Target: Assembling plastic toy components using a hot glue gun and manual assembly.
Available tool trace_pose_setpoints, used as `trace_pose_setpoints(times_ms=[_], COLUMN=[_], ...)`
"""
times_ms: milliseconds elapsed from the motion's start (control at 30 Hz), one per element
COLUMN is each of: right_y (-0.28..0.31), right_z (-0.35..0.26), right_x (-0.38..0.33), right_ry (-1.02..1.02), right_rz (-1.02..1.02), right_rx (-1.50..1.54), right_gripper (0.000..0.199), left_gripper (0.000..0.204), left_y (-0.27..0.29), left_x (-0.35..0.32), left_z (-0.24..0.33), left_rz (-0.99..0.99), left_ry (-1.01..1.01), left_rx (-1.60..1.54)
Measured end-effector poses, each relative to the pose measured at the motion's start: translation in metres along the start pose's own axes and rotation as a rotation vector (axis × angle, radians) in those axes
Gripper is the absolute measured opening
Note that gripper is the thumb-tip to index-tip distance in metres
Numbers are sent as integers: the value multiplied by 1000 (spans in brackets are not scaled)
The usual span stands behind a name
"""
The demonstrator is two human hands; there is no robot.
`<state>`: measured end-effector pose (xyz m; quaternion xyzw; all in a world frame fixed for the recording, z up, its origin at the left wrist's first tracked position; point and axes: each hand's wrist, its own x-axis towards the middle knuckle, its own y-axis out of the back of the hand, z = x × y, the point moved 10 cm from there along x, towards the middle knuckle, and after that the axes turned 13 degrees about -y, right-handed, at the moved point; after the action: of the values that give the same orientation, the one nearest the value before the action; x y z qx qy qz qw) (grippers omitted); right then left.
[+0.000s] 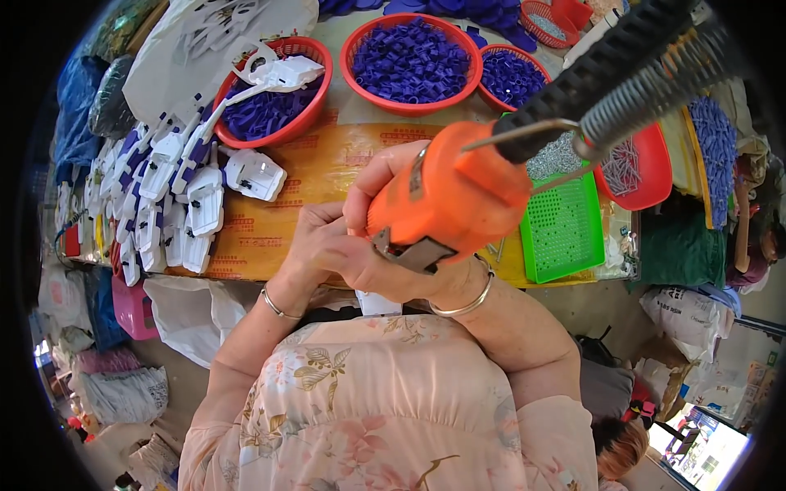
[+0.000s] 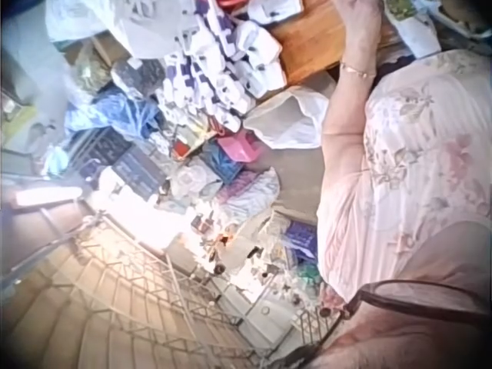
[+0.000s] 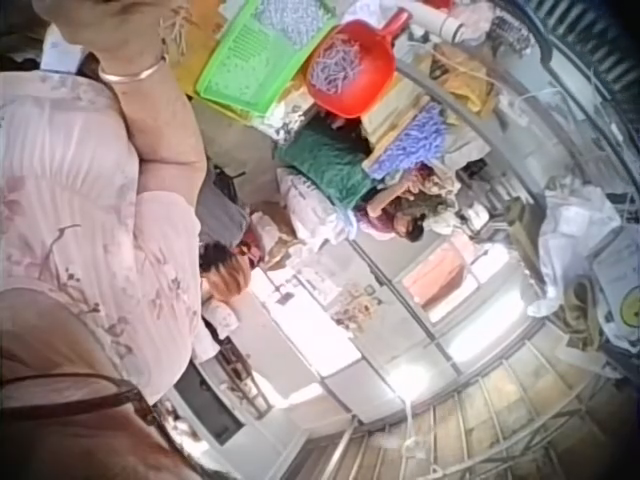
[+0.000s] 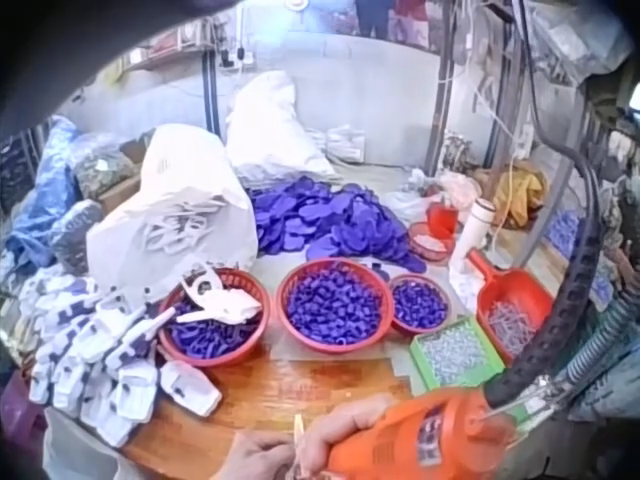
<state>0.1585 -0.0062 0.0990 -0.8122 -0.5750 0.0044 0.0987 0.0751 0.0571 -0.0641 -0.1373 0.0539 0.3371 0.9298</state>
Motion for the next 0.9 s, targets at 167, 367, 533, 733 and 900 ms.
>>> trace_pose_setpoints(times_ms=[167,367,533,733,900], right_y=[2,-2,-6,-1,8], right_z=[6,4,9,20,-5], right_x=[0,0,2,-1,5], right_ry=[6,12,-21,48,101], right_rz=[44,36,63,136,-26], right_rx=[14,-139,-188,24,-115], right_gripper=[48,38,34,34,48], left_gripper=[17,17,16,14,13], left_y=[1,0,2,0,-1], left_x=[1,0,2,4,3], left_z=[1,7,4,1,-3], left_rz=[-14,-13,-8,0,-59], left_ry=[-31,-76,-154,-179,-53], left_rx=[24,29,48,5,-14])
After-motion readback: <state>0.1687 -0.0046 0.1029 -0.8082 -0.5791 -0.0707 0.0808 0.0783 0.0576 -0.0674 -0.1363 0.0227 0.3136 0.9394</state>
